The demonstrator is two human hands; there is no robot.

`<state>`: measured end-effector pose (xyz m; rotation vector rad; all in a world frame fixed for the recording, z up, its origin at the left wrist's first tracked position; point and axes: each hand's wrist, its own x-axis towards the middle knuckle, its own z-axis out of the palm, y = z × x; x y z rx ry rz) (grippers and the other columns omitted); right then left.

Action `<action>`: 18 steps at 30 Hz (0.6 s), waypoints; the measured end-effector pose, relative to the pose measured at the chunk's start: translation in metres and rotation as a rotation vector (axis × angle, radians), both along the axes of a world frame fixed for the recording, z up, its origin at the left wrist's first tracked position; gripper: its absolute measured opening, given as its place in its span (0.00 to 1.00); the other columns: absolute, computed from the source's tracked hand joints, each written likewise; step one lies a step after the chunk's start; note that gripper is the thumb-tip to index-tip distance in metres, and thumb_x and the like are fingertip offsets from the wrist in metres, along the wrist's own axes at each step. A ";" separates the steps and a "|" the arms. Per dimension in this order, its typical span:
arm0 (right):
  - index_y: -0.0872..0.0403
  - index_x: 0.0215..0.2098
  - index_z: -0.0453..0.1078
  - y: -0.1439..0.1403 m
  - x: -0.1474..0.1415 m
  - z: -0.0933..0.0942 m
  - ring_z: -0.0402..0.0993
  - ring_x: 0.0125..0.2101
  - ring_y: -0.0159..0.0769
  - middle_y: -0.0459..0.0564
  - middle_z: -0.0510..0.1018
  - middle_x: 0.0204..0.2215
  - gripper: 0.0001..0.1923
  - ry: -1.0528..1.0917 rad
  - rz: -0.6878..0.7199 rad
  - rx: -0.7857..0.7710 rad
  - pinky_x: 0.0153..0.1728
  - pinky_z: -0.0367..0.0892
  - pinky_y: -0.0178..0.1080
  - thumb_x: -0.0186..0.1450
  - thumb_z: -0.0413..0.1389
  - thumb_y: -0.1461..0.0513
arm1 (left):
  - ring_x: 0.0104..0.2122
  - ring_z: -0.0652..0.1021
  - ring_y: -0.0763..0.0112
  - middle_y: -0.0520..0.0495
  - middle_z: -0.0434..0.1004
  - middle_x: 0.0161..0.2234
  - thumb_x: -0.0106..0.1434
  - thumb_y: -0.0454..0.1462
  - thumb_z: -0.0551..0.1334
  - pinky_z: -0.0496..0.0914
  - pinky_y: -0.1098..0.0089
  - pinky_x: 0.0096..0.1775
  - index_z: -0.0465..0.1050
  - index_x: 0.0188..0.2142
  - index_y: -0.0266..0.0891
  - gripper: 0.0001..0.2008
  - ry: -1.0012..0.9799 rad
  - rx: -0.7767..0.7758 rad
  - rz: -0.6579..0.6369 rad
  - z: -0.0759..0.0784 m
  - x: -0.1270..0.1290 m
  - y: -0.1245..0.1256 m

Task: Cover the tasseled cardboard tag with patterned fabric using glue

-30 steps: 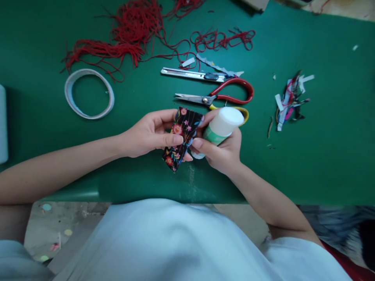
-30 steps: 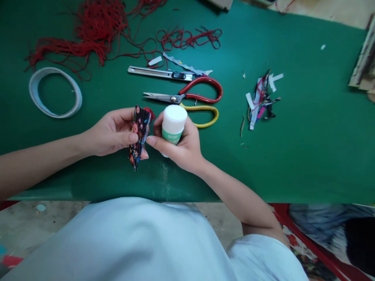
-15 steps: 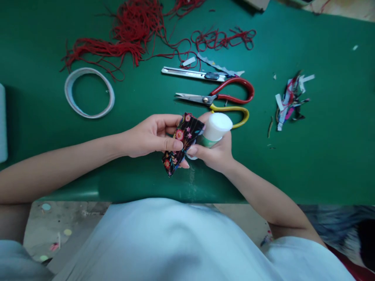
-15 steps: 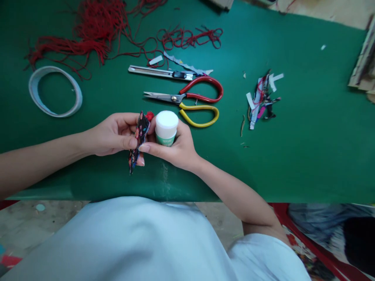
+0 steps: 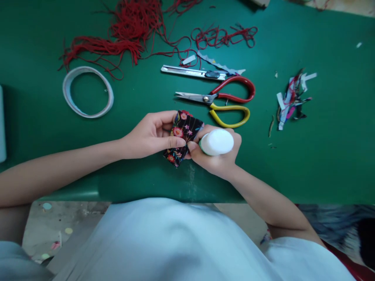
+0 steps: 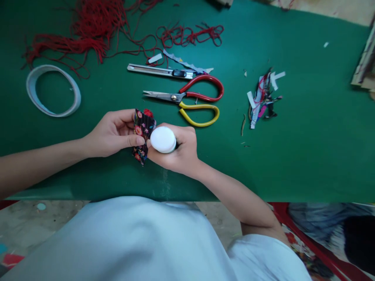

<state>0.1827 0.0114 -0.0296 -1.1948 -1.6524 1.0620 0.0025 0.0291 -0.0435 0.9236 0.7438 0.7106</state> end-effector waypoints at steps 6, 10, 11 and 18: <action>0.52 0.21 0.67 -0.001 0.000 0.004 0.64 0.18 0.26 0.40 0.70 0.18 0.08 0.048 0.004 -0.073 0.19 0.62 0.32 0.53 0.61 0.68 | 0.33 0.81 0.69 0.51 0.78 0.30 0.51 0.41 0.74 0.78 0.73 0.36 0.75 0.38 0.37 0.17 -0.014 0.010 0.027 -0.002 0.001 -0.002; 0.51 0.23 0.69 0.000 0.002 0.000 0.69 0.17 0.29 0.41 0.73 0.17 0.07 0.222 0.021 -0.296 0.16 0.63 0.32 0.55 0.64 0.63 | 0.36 0.82 0.67 0.50 0.80 0.34 0.52 0.43 0.73 0.79 0.70 0.40 0.74 0.42 0.38 0.20 -0.030 -0.055 0.005 -0.005 0.000 0.000; 0.51 0.24 0.70 0.001 0.003 -0.003 0.69 0.16 0.30 0.41 0.73 0.17 0.07 0.277 0.038 -0.342 0.15 0.63 0.32 0.55 0.64 0.62 | 0.37 0.82 0.66 0.49 0.81 0.35 0.52 0.43 0.73 0.79 0.69 0.41 0.74 0.42 0.39 0.20 -0.036 -0.080 0.001 -0.005 0.000 0.000; 0.52 0.29 0.74 0.001 0.008 -0.014 0.68 0.15 0.28 0.43 0.76 0.19 0.09 0.360 0.045 -0.410 0.15 0.64 0.33 0.56 0.65 0.56 | 0.32 0.83 0.61 0.49 0.81 0.35 0.53 0.45 0.73 0.81 0.63 0.34 0.72 0.46 0.39 0.24 -0.060 -0.215 -0.051 0.002 0.000 0.002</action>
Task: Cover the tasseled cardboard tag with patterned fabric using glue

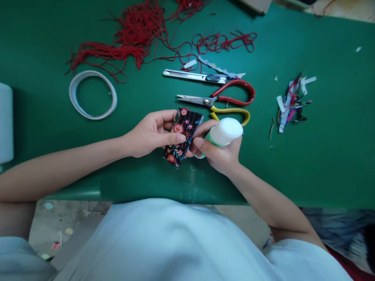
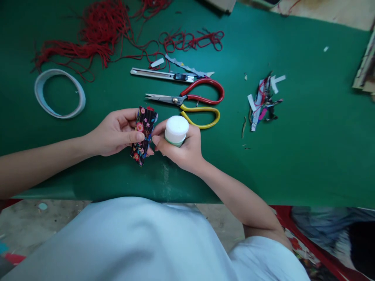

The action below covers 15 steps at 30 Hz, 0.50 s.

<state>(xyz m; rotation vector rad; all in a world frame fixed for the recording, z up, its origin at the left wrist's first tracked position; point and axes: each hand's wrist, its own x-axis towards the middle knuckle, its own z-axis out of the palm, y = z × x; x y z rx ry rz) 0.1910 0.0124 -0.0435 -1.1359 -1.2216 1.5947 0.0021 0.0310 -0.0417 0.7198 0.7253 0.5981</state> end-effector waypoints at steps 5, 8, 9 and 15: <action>0.52 0.27 0.72 0.002 -0.003 0.006 0.67 0.14 0.27 0.41 0.75 0.17 0.09 0.006 0.034 0.011 0.15 0.65 0.32 0.55 0.67 0.58 | 0.36 0.83 0.63 0.50 0.81 0.34 0.51 0.43 0.74 0.80 0.66 0.39 0.73 0.41 0.39 0.20 -0.013 0.014 0.023 -0.002 0.000 0.001; 0.52 0.26 0.71 0.004 -0.004 0.010 0.67 0.13 0.27 0.40 0.75 0.17 0.09 0.007 0.022 -0.009 0.14 0.64 0.31 0.53 0.68 0.62 | 0.38 0.82 0.63 0.49 0.81 0.36 0.51 0.42 0.74 0.79 0.66 0.40 0.73 0.40 0.39 0.20 -0.001 0.071 0.044 -0.004 0.000 0.000; 0.52 0.26 0.71 0.005 -0.003 0.011 0.67 0.13 0.27 0.40 0.74 0.16 0.09 0.001 0.023 -0.028 0.13 0.63 0.31 0.53 0.68 0.63 | 0.38 0.82 0.63 0.49 0.81 0.36 0.51 0.42 0.74 0.79 0.66 0.40 0.73 0.41 0.39 0.20 0.009 0.097 0.054 -0.005 0.000 -0.001; 0.54 0.21 0.69 0.009 0.002 0.017 0.64 0.12 0.25 0.39 0.72 0.14 0.09 -0.123 0.042 -0.037 0.12 0.60 0.30 0.51 0.65 0.68 | 0.33 0.82 0.68 0.51 0.78 0.32 0.52 0.40 0.73 0.79 0.70 0.37 0.73 0.35 0.38 0.15 0.104 0.252 0.117 0.000 0.004 -0.007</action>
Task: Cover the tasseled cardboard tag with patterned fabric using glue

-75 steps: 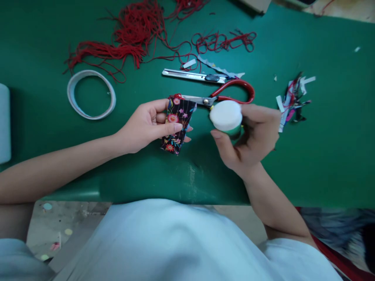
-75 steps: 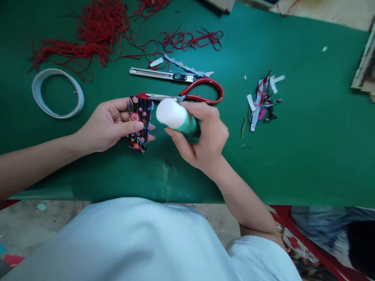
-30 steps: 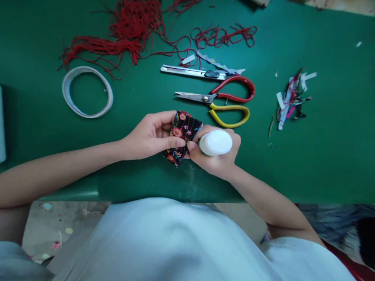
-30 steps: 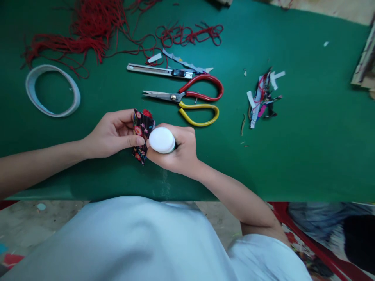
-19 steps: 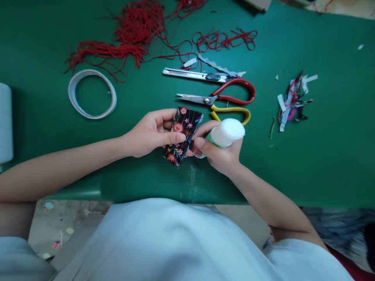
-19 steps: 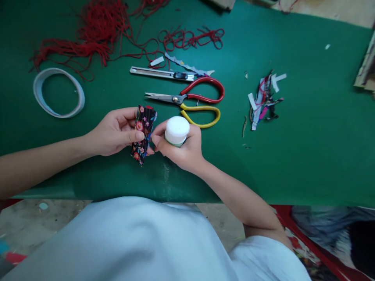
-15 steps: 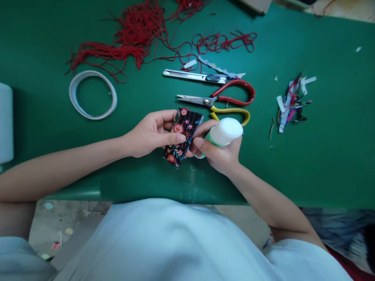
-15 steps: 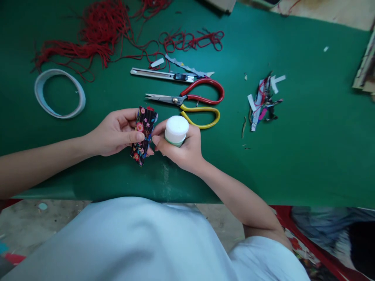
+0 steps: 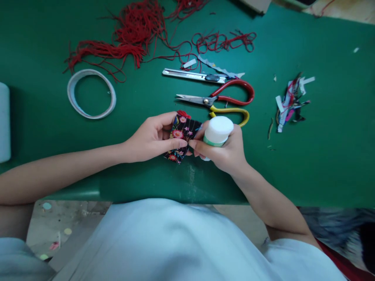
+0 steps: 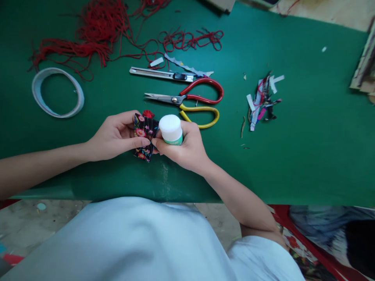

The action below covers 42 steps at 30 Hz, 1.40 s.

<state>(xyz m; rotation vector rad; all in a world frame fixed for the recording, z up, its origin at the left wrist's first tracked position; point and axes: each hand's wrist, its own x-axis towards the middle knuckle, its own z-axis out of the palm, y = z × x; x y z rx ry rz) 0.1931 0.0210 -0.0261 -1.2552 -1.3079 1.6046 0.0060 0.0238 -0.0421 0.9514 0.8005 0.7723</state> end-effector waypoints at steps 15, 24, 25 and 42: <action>0.54 0.21 0.69 0.004 0.006 -0.003 0.64 0.12 0.27 0.39 0.69 0.13 0.11 0.084 -0.065 -0.083 0.12 0.58 0.31 0.53 0.67 0.62 | 0.36 0.82 0.70 0.53 0.80 0.34 0.57 0.35 0.70 0.80 0.69 0.41 0.72 0.37 0.38 0.11 -0.115 -0.143 -0.128 -0.001 -0.006 0.008; 0.53 0.25 0.71 0.005 0.008 -0.003 0.64 0.13 0.27 0.40 0.70 0.14 0.15 0.068 -0.094 -0.008 0.13 0.60 0.33 0.55 0.67 0.53 | 0.34 0.84 0.64 0.51 0.82 0.34 0.56 0.37 0.71 0.82 0.66 0.38 0.73 0.40 0.38 0.13 -0.120 -0.225 -0.133 0.000 -0.005 0.009; 0.53 0.25 0.71 0.005 0.008 -0.003 0.64 0.13 0.28 0.41 0.71 0.14 0.14 0.065 -0.099 0.000 0.13 0.60 0.33 0.55 0.67 0.52 | 0.34 0.84 0.63 0.51 0.82 0.34 0.56 0.38 0.71 0.82 0.65 0.38 0.73 0.40 0.38 0.14 -0.117 -0.231 -0.129 0.001 -0.005 0.009; 0.51 0.27 0.73 0.003 0.012 0.005 0.69 0.21 0.28 0.41 0.77 0.22 0.06 -0.344 0.002 0.475 0.23 0.65 0.33 0.56 0.66 0.63 | 0.36 0.84 0.63 0.53 0.81 0.35 0.53 0.39 0.73 0.81 0.69 0.33 0.71 0.40 0.39 0.18 -0.100 -0.259 -0.039 0.001 -0.004 0.010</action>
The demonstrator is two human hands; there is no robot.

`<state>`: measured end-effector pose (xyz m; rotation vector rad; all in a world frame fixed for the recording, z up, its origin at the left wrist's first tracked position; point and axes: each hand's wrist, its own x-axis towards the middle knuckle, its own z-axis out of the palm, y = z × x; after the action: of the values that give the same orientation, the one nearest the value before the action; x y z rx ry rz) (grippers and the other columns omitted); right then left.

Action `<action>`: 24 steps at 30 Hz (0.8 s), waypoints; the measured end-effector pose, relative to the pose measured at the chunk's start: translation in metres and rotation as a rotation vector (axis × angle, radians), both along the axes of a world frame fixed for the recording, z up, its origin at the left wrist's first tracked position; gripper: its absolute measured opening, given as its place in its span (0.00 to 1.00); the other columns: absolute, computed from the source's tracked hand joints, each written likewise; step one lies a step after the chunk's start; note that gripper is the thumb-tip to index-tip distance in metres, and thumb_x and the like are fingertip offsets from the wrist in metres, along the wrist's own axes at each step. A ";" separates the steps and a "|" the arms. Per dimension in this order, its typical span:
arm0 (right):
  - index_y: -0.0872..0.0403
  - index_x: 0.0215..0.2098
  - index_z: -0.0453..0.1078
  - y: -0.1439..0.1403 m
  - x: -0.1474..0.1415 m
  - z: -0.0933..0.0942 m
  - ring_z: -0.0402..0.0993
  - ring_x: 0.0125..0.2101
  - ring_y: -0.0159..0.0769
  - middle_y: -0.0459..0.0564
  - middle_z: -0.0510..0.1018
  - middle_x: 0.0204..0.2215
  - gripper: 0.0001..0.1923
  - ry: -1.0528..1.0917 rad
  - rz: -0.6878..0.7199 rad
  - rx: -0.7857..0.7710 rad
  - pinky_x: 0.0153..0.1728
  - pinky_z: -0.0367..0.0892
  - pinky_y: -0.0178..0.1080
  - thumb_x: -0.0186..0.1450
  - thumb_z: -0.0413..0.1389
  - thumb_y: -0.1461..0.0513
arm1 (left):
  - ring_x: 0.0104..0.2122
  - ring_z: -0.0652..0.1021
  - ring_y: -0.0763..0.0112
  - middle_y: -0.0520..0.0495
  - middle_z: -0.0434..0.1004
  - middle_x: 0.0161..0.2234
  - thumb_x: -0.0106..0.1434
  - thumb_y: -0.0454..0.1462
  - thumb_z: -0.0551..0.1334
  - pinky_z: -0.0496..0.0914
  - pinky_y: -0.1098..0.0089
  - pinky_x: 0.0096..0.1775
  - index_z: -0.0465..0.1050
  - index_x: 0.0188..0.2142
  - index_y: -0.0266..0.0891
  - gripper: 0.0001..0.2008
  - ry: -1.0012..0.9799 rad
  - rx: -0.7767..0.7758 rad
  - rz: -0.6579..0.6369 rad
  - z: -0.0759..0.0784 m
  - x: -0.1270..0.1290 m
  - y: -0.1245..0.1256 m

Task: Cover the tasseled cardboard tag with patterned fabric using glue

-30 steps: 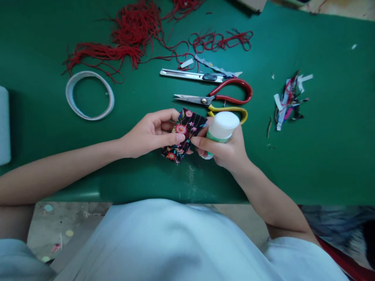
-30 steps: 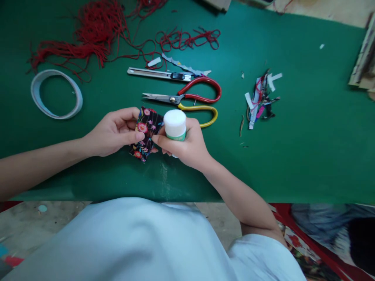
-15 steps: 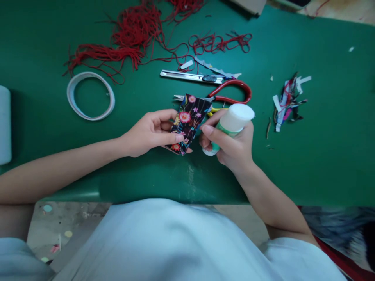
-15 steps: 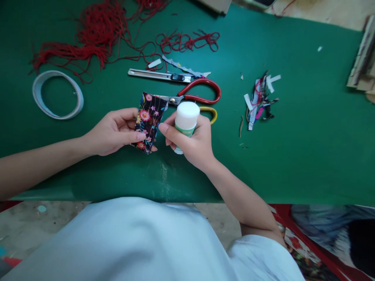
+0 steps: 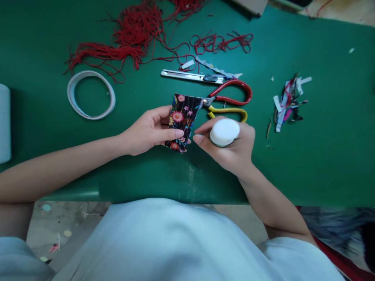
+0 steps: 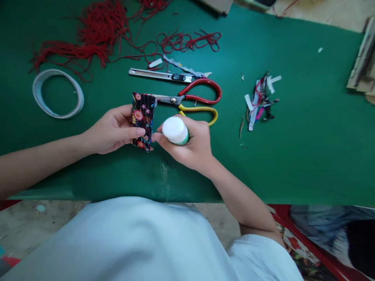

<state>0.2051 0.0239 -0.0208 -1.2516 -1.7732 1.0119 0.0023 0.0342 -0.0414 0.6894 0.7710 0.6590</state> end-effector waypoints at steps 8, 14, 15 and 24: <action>0.52 0.26 0.73 -0.005 -0.008 -0.001 0.70 0.20 0.28 0.41 0.78 0.23 0.04 0.018 0.021 -0.060 0.23 0.66 0.32 0.58 0.63 0.65 | 0.39 0.82 0.62 0.51 0.81 0.37 0.52 0.43 0.73 0.79 0.70 0.33 0.71 0.40 0.39 0.19 0.062 0.067 -0.037 -0.004 -0.002 0.000; 0.49 0.27 0.71 -0.006 0.000 0.002 0.69 0.21 0.30 0.42 0.76 0.23 0.06 -0.049 0.017 -0.047 0.25 0.65 0.36 0.57 0.65 0.62 | 0.35 0.83 0.64 0.53 0.81 0.35 0.51 0.41 0.74 0.80 0.70 0.32 0.72 0.41 0.41 0.20 0.036 0.014 -0.007 -0.001 -0.001 0.001; 0.49 0.27 0.70 -0.006 0.002 0.002 0.69 0.21 0.31 0.43 0.76 0.23 0.07 -0.095 0.015 -0.002 0.25 0.64 0.37 0.57 0.65 0.60 | 0.35 0.83 0.64 0.53 0.80 0.34 0.50 0.41 0.74 0.80 0.70 0.32 0.72 0.41 0.41 0.20 0.027 0.002 0.005 -0.001 -0.001 0.001; 0.51 0.31 0.67 0.001 0.015 -0.008 0.68 0.23 0.37 0.48 0.75 0.22 0.03 -0.733 0.113 0.503 0.23 0.57 0.39 0.61 0.53 0.60 | 0.38 0.82 0.61 0.50 0.82 0.34 0.48 0.40 0.75 0.80 0.68 0.36 0.76 0.38 0.37 0.19 0.103 0.041 0.043 -0.002 0.000 -0.002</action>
<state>0.2201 0.0248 -0.0284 -1.2750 -2.4648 0.0969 0.0021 0.0323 -0.0437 0.7506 0.8710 0.6836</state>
